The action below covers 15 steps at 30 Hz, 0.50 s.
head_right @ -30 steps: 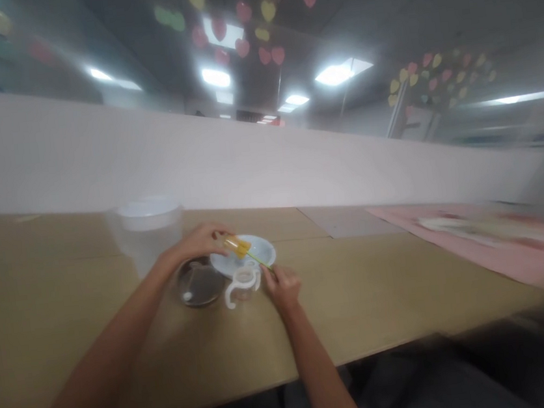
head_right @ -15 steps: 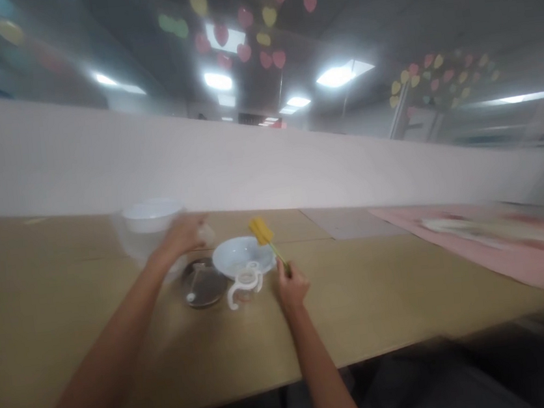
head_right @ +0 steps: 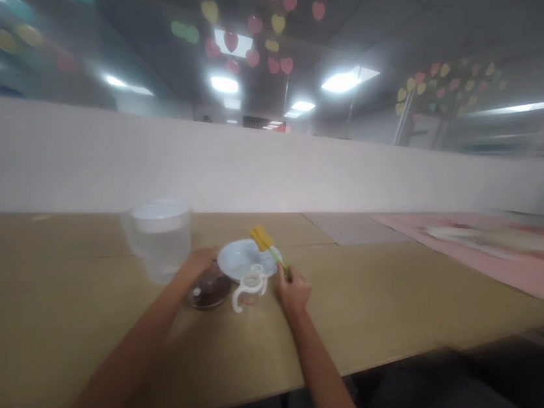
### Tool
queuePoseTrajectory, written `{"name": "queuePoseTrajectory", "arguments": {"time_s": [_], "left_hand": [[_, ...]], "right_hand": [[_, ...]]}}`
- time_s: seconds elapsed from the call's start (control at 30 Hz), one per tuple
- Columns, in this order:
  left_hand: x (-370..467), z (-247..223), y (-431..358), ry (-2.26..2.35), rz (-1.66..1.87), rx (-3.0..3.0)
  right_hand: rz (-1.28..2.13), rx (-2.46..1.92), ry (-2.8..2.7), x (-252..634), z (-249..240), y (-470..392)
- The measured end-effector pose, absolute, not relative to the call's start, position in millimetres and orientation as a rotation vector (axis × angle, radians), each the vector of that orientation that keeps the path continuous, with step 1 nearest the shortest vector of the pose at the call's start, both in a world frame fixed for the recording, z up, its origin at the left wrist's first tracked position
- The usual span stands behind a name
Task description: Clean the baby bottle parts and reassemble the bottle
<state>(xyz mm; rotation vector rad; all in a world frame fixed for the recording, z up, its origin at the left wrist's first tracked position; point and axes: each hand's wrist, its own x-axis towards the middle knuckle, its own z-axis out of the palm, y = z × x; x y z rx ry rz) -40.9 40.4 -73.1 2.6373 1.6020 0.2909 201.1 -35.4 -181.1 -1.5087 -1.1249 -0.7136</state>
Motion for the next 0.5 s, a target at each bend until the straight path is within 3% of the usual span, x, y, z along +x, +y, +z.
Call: {"name": "queuePoseTrajectory", "arguments": {"time_s": [0.5], "left_hand": [[15,-85,29,1.464,0.407,2.696]], "right_hand": [[-0.678,-1.511,-1.172,200,-181,-35]]}}
